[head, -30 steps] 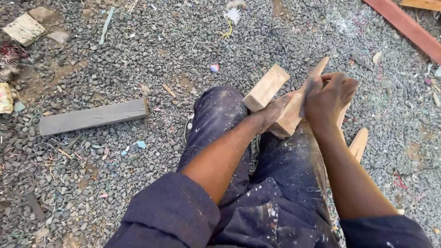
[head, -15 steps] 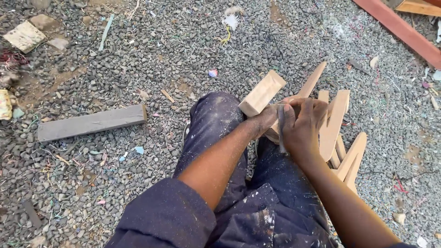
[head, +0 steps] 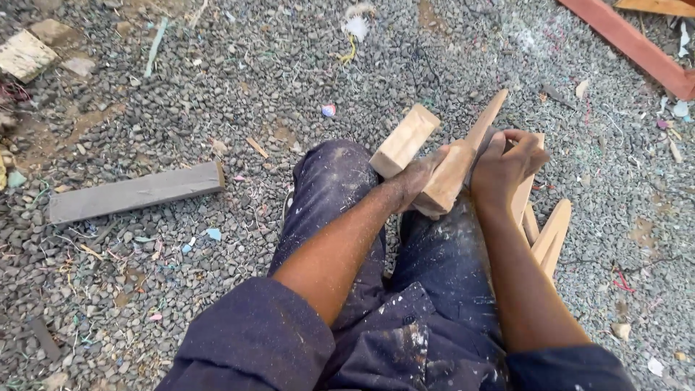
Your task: Sanding small wooden furniture components by hand using sandpaper while sitting on the ground.
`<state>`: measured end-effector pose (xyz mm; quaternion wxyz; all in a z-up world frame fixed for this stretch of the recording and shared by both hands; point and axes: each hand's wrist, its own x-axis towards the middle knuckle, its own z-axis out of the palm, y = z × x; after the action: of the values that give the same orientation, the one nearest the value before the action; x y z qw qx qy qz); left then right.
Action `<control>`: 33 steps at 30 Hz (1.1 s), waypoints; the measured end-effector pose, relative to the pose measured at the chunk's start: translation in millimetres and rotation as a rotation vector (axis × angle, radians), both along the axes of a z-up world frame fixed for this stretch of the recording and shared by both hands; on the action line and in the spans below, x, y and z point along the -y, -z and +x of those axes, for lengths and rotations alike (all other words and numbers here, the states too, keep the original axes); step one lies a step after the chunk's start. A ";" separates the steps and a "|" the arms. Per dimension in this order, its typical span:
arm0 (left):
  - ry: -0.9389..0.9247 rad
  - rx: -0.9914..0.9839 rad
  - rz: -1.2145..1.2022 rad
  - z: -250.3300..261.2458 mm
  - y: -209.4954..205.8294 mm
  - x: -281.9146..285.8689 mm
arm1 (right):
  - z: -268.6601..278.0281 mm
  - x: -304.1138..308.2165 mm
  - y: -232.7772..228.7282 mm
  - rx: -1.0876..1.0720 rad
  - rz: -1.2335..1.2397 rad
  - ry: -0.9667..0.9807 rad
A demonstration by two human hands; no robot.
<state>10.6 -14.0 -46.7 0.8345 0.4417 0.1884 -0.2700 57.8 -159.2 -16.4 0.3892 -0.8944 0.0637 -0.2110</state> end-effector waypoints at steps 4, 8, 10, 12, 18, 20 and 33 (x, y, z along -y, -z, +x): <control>0.059 -0.012 0.094 -1.5 -14.8 -8.8 | -25.3 -20.1 -23.6 -0.073 -0.023 -0.074; 0.037 -0.008 0.076 7.0 6.2 -2.4 | -15.7 -10.8 -19.6 -0.052 -0.074 -0.087; 0.014 -0.027 0.045 5.1 6.3 -2.3 | -21.5 -15.6 -28.0 -0.018 -0.101 -0.057; 0.030 -0.040 -0.021 12.6 19.6 -3.5 | -43.0 -34.2 -47.8 -0.070 -0.146 -0.129; 0.090 0.007 0.011 14.0 22.4 -3.3 | -27.5 -10.0 -30.4 0.010 -0.116 -0.171; 0.096 -0.007 -0.014 15.7 25.0 -5.2 | -32.4 -16.5 -33.5 0.008 -0.088 -0.160; 0.079 0.012 -0.294 8.4 -24.6 -38.3 | -56.4 19.6 -22.2 -0.230 0.653 -0.185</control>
<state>18.9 24.3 -22.1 0.8800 0.3233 0.1245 -0.3248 1.4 -178.7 5.8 0.6623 -0.7427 0.0899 -0.0412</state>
